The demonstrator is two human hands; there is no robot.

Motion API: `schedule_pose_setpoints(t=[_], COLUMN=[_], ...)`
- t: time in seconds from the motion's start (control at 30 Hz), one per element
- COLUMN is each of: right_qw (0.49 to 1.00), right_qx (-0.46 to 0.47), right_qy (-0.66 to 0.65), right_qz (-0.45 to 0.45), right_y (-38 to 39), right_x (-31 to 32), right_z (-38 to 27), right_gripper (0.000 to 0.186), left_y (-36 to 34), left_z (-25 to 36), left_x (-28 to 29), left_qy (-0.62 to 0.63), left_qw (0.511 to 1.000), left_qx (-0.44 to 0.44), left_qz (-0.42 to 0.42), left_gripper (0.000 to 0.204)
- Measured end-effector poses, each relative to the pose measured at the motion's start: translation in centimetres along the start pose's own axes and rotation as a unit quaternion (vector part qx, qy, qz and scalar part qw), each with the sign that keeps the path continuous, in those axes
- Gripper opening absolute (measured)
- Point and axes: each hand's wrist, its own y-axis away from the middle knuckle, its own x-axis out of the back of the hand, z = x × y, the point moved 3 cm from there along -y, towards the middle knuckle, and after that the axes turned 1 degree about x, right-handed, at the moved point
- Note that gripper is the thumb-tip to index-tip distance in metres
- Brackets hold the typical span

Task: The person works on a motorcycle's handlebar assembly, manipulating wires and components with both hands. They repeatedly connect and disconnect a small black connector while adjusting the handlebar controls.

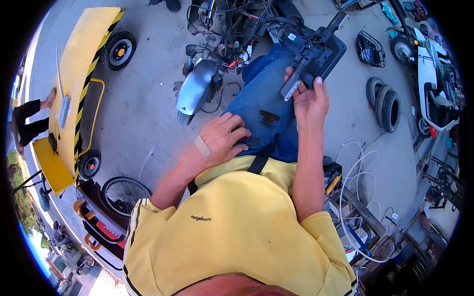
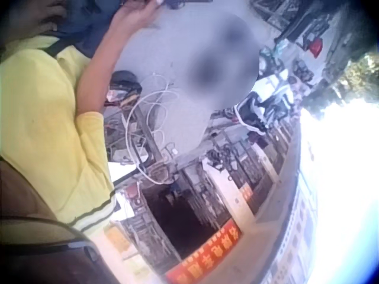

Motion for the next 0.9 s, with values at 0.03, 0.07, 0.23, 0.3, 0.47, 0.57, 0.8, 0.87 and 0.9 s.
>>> schedule_pose_setpoints(t=[0.03,0.07,0.23,0.3,0.47,0.57,0.8,0.87,0.9], right_qw=[1.0,1.0,1.0,1.0,1.0,0.999,0.999,0.999,0.998], right_qx=[0.005,0.006,0.005,0.005,-0.002,-0.007,-0.028,-0.035,-0.038], right_qy=[0.0,0.003,0.005,0.01,0.024,0.035,0.031,0.034,0.037], right_qz=[0.003,0.006,0.01,0.003,0.003,0.013,0.03,0.019,0.015], right_y=[-0.1,0.1,0.2,0.1,0.1,0.1,0.0,-0.1,0.0], right_x=[-0.2,-0.3,0.3,0.2,0.9,1.0,1.6,1.6,1.6], right_z=[0.1,-0.1,0.1,0.0,0.2,0.3,0.6,0.6,0.5], right_gripper=[0.041,0.04,0.038,0.04,0.045,0.047,0.052,0.052,0.052], left_y=[0.1,0.0,0.4,0.6,1.3,2.9,8.1,10.0,10.2], left_z=[0.1,0.3,0.6,0.6,-0.3,-2.7,-17.2,-22.0,-22.8], left_x=[-0.2,-0.3,-1.5,-1.6,-0.4,-1.0,-5.0,-5.6,-5.3], left_qy=[-0.012,-0.018,-0.016,0.007,0.163,0.258,0.301,0.195,0.16], left_qw=[1.0,1.0,0.999,0.999,0.975,0.933,0.812,0.823,0.82], left_qx=[0.0,-0.006,-0.018,-0.008,0.102,0.212,0.443,0.474,0.489], left_qz=[0.015,0.024,0.042,0.05,0.109,0.137,0.232,0.244,0.253], left_gripper=[0.032,0.029,0.022,0.02,0.018,0.017,0.017,0.021,0.021])
